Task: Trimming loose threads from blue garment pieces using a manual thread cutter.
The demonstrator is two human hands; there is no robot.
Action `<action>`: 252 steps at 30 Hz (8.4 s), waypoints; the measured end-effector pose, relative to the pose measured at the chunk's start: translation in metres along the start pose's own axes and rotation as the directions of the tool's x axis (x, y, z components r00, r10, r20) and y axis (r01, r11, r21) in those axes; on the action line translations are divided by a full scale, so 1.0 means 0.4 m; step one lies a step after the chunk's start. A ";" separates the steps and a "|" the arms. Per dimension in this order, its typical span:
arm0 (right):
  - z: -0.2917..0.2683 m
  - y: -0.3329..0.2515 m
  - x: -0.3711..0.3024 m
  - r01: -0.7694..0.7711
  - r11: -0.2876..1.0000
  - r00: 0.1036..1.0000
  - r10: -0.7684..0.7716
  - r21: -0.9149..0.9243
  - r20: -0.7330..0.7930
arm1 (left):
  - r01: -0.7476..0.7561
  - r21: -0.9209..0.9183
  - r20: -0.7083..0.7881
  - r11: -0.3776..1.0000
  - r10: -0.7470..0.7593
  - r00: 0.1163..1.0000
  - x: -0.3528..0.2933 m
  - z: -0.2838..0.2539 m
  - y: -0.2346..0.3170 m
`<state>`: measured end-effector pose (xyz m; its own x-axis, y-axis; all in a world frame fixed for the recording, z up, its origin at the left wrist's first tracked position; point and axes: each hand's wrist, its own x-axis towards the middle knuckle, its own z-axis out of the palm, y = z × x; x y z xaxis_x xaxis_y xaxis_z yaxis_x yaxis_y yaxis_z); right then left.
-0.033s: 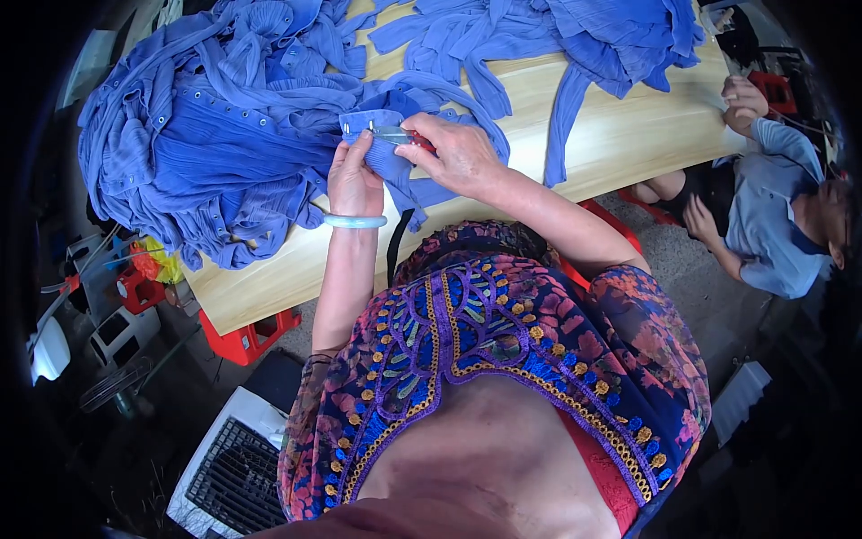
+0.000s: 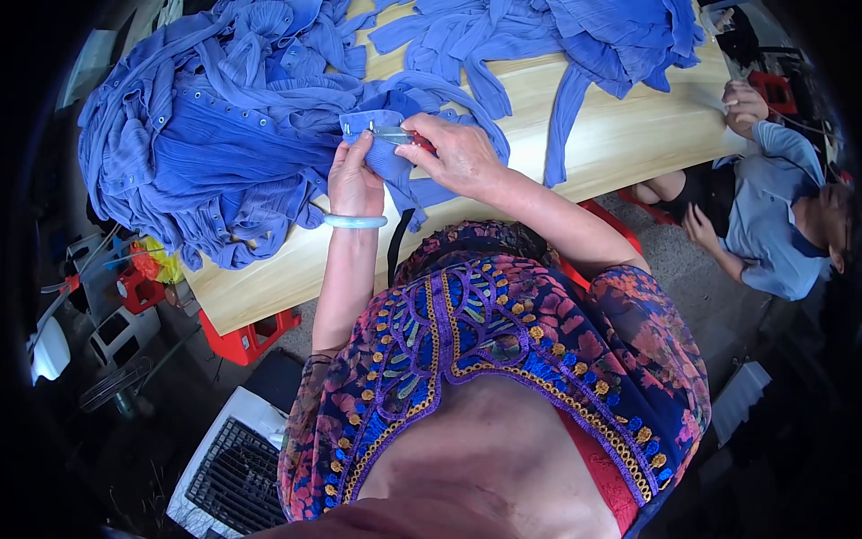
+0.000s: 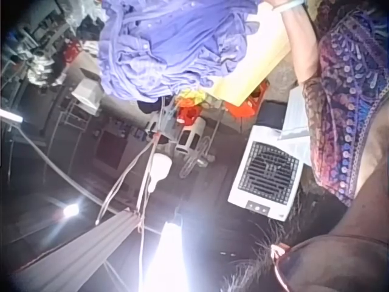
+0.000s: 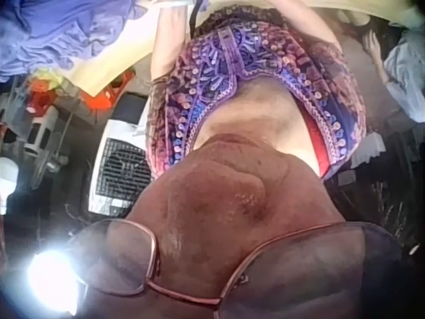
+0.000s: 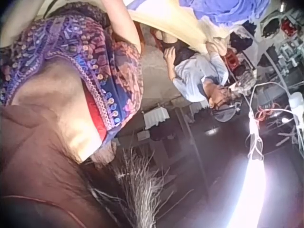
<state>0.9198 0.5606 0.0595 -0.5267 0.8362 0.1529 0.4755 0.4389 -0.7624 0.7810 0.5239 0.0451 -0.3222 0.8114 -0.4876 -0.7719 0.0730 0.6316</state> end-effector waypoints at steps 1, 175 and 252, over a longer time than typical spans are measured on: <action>0.000 0.001 0.000 -0.002 1.000 1.000 0.002 -0.009 -0.001 | 0.009 -0.009 -0.004 1.000 -0.009 1.000 0.001 0.000 -0.001; -0.043 -0.012 0.027 0.237 0.971 0.959 -0.235 0.008 0.160 | 0.027 0.185 0.287 0.982 -0.080 0.954 -0.036 -0.046 0.056; -0.008 0.084 0.041 -0.213 0.921 0.977 0.196 0.326 0.084 | 0.163 0.231 0.372 0.959 -0.241 0.896 -0.021 -0.083 0.018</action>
<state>0.9293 0.5902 0.0386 -0.4809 0.8752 -0.0528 0.3204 0.1194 -0.9397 0.7600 0.4985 0.0339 0.1013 0.9254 -0.3651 -0.6665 0.3356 0.6657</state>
